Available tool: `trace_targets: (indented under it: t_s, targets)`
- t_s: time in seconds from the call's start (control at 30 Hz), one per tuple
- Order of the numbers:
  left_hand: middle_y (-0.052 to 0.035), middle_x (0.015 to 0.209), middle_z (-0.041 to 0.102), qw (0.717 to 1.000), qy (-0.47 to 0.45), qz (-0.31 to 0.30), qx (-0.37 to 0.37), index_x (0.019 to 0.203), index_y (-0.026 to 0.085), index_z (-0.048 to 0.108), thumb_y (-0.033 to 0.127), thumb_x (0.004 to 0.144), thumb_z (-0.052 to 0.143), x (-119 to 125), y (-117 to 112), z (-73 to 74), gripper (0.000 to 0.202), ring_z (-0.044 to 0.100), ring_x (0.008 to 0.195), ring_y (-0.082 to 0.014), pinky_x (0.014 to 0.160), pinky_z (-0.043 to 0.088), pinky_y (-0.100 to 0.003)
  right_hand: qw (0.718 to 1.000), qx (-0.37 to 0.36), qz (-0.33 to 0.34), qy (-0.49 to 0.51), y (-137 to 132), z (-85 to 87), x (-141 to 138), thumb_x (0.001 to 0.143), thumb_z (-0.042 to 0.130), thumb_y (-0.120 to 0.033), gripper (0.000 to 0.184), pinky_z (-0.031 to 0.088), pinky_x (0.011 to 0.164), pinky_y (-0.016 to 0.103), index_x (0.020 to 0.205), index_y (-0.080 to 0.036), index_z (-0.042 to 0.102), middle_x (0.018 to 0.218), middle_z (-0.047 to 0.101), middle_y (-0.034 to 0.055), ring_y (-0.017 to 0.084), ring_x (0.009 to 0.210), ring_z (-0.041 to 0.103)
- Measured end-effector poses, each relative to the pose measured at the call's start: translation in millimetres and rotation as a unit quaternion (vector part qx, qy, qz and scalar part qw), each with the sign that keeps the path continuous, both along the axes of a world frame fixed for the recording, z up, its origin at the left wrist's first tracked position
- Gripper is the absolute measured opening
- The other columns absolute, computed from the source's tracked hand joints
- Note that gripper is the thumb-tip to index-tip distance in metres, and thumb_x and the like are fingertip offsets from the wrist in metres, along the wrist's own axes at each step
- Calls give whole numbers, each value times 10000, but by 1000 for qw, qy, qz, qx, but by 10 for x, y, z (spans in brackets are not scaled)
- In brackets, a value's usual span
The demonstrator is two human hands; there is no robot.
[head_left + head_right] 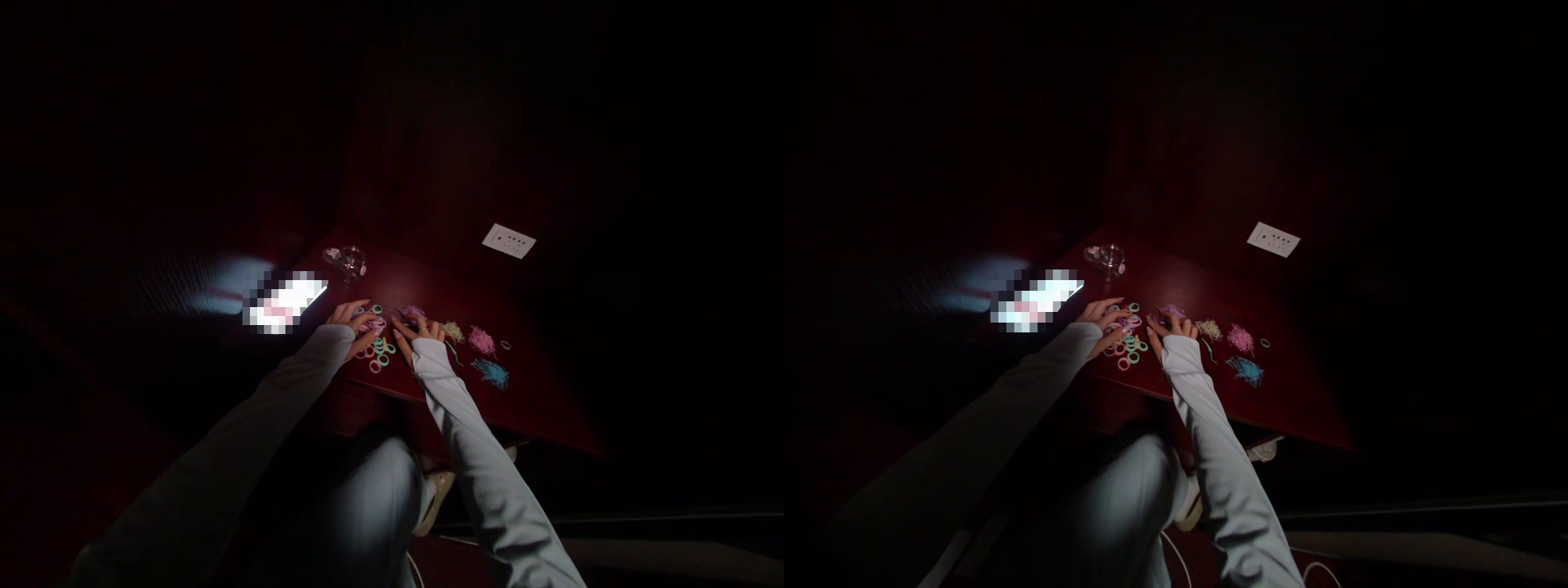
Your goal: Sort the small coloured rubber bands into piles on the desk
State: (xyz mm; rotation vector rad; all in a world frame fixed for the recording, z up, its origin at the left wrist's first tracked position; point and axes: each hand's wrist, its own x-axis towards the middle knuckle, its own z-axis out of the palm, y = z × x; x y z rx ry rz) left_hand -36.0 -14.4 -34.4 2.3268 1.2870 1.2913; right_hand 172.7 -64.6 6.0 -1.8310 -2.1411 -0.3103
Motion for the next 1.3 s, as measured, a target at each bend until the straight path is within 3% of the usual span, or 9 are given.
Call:
trace_targets:
  t_s: [0.23, 0.4, 0.6, 0.73, 0.9, 1.03, 1.13, 1.3]
  targets:
    - [-77, 1391, 647, 995, -89, 7, -40, 1280, 238, 662, 351, 970, 578, -92, 41, 119, 340, 579, 1285, -249, 1170, 448, -418, 999, 12, 8, -30, -201, -31, 120, 1057, 522, -377, 328, 382, 957, 393, 1299, -478, 720, 1436, 606, 11, 254, 1116, 492]
    - [-76, 1278, 705, 984, -157, 13, -88, 1206, 229, 682, 361, 989, 505, -160, 76, 188, 310, 629, 1201, -252, 1121, 488, -419, 1000, 1, 16, 19, -403, -69, 343, 982, 667, -399, 173, 388, 956, 411, 1068, -422, 816, 1332, 660, 10, 276, 1150, 492]
    - [-98, 1304, 692, 972, -200, 1, -121, 1184, 215, 679, 406, 935, 558, -163, 109, 158, 336, 622, 1256, -274, 1147, 485, -445, 989, -38, 0, 143, -212, -35, 297, 938, 719, -434, 167, 404, 1001, 488, 951, -312, 831, 1181, 680, 75, 287, 1153, 512]
    - [-125, 1321, 677, 959, -246, -22, -142, 1195, 188, 655, 440, 899, 582, -180, 159, 120, 396, 634, 1252, -274, 1134, 502, -450, 980, -60, 10, 190, -122, 0, 203, 984, 643, -445, 251, 388, 1006, 463, 920, -295, 833, 1164, 692, 62, 260, 1114, 511]
    - [-122, 1298, 685, 948, -264, -38, -175, 1132, 199, 674, 472, 827, 653, -222, 291, 46, 410, 641, 1232, -294, 1092, 531, -480, 986, -47, 49, 155, -132, 22, 178, 1015, 580, -404, 285, 398, 956, 378, 910, -232, 781, 983, 703, 49, 221, 1017, 530]
    - [-98, 1274, 702, 942, -279, -36, -182, 1078, 222, 678, 456, 817, 659, -200, 329, 29, 351, 637, 1238, -287, 1087, 533, -485, 986, -46, 83, 138, -108, 4, 191, 1011, 564, -418, 253, 430, 891, 329, 979, -212, 708, 948, 686, 41, 197, 937, 556]
    - [-102, 1247, 710, 940, -293, -29, -173, 1065, 215, 673, 441, 816, 638, -166, 288, 51, 338, 627, 1249, -284, 1106, 515, -491, 987, 0, 66, 145, -86, -36, 206, 1023, 519, -411, 236, 454, 868, 321, 1013, -214, 649, 943, 674, 43, 198, 923, 575]
    - [-94, 1209, 726, 937, -294, -42, -182, 1000, 221, 684, 438, 782, 657, -152, 243, 90, 309, 644, 1209, -286, 1090, 524, -496, 992, 54, -8, 115, -75, -54, 208, 1076, 322, -275, 325, 464, 857, 309, 1007, -182, 626, 1014, 672, 104, 200, 928, 616]
